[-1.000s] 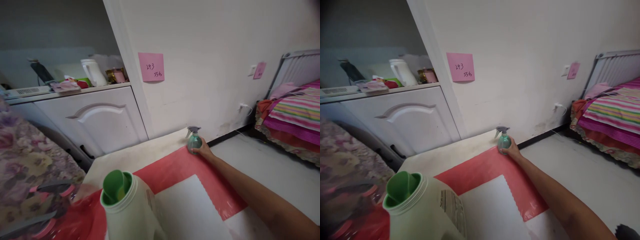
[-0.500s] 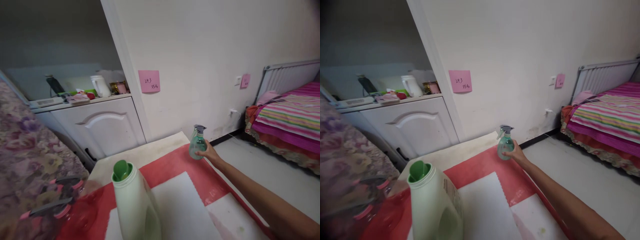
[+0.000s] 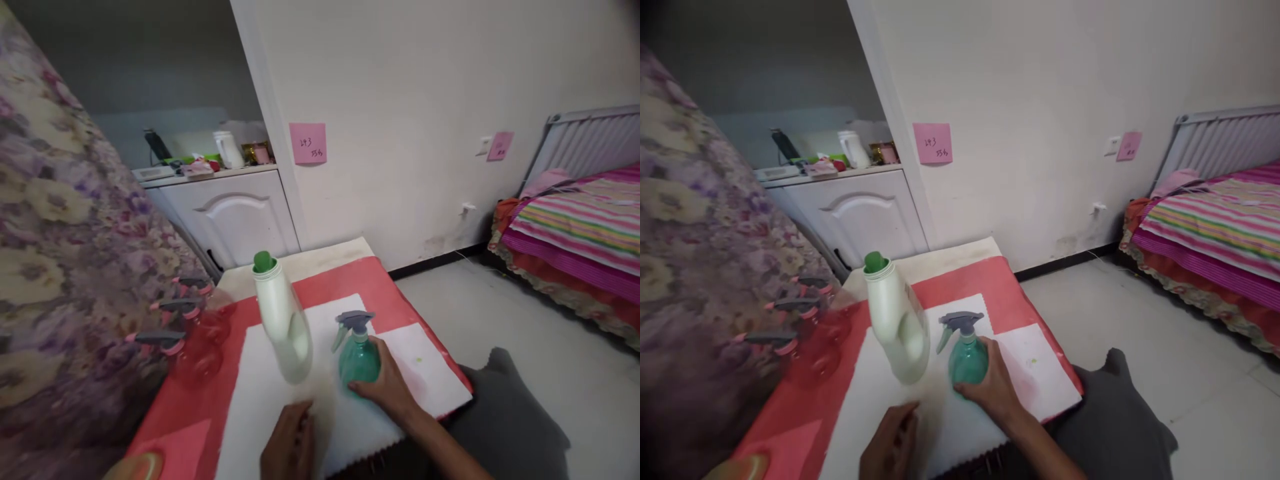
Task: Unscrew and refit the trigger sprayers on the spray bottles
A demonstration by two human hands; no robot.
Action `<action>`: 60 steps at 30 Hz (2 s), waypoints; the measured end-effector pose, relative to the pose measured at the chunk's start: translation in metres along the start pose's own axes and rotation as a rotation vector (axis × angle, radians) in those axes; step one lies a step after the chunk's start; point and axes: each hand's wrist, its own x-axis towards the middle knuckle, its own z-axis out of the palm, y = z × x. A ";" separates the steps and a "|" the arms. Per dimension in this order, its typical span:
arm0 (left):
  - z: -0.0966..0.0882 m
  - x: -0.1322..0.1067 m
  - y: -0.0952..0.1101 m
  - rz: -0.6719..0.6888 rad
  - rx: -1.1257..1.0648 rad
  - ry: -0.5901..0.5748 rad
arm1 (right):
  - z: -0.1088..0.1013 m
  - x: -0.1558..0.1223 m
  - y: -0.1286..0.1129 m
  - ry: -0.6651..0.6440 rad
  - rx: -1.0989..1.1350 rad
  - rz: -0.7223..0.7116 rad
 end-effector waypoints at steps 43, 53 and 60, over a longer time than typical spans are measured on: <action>0.019 0.009 0.060 0.032 -0.459 -0.113 | 0.010 -0.041 0.015 -0.294 0.079 -0.124; 0.009 0.030 0.067 0.024 -0.564 -0.236 | 0.010 -0.029 0.005 -0.415 0.179 -0.096; 0.018 0.029 0.066 -0.018 -0.568 -0.100 | 0.020 -0.029 0.011 -0.374 0.168 -0.077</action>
